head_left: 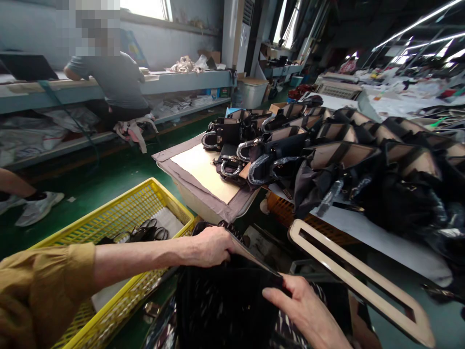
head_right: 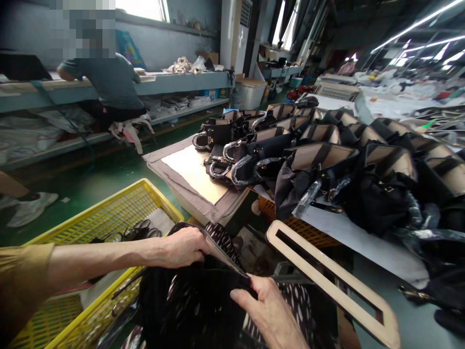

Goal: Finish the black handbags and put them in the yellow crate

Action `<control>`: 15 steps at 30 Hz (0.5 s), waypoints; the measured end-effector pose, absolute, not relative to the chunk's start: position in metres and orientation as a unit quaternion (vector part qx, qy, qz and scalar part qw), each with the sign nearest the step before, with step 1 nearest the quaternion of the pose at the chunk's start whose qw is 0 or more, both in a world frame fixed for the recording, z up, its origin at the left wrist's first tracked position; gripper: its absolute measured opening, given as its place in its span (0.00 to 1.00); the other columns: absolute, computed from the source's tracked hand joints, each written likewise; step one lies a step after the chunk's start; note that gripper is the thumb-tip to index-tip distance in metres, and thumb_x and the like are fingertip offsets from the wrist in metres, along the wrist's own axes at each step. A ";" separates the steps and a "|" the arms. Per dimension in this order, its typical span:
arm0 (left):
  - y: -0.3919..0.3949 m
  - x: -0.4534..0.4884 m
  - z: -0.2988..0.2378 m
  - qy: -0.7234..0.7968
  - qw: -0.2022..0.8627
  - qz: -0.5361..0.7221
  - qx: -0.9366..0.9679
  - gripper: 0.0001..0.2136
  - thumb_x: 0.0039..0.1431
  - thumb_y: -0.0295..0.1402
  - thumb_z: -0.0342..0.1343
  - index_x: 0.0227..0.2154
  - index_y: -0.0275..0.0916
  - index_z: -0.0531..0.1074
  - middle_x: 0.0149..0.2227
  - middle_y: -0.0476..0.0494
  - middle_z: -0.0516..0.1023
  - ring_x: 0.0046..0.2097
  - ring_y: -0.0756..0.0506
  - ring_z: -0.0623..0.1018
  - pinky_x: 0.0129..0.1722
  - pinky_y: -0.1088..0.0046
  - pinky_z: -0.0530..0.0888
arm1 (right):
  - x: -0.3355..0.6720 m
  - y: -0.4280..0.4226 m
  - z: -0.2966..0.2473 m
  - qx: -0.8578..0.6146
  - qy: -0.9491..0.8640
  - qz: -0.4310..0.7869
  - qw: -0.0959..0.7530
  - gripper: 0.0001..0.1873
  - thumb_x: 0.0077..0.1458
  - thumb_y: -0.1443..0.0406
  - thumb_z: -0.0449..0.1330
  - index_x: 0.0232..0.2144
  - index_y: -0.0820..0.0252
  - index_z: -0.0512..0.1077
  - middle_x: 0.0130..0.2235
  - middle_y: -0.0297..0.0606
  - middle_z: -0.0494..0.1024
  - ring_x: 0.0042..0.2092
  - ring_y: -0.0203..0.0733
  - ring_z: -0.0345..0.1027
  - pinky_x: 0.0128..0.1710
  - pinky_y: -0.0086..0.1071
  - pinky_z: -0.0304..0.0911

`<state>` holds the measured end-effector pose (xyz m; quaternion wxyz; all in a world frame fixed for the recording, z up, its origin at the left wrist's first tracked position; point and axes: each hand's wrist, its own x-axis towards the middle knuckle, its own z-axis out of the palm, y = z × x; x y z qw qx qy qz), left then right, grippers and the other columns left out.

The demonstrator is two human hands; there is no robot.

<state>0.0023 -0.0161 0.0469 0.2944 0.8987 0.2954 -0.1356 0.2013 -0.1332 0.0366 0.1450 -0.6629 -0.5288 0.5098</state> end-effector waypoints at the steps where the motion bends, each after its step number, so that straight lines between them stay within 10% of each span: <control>1: -0.016 0.004 0.048 0.291 0.287 -0.175 0.896 0.10 0.47 0.27 0.52 0.31 0.43 0.76 0.30 0.49 0.78 0.34 0.46 0.75 0.32 0.76 0.70 | 0.200 -0.132 0.038 -0.662 -0.532 0.508 0.140 0.12 0.49 0.60 0.54 0.24 0.63 0.71 0.26 0.31 0.72 0.32 0.39 0.61 0.30 0.25 0.55; 15: -0.015 0.022 0.051 0.331 0.279 -0.238 0.869 0.08 0.44 0.29 0.54 0.27 0.39 0.77 0.29 0.44 0.78 0.33 0.43 0.76 0.31 0.73 0.71 | 0.197 -0.136 0.032 -0.714 -0.570 0.382 0.143 0.23 0.55 0.54 0.47 0.48 0.57 0.68 0.34 0.38 0.79 0.36 0.43 0.71 0.37 0.27 0.62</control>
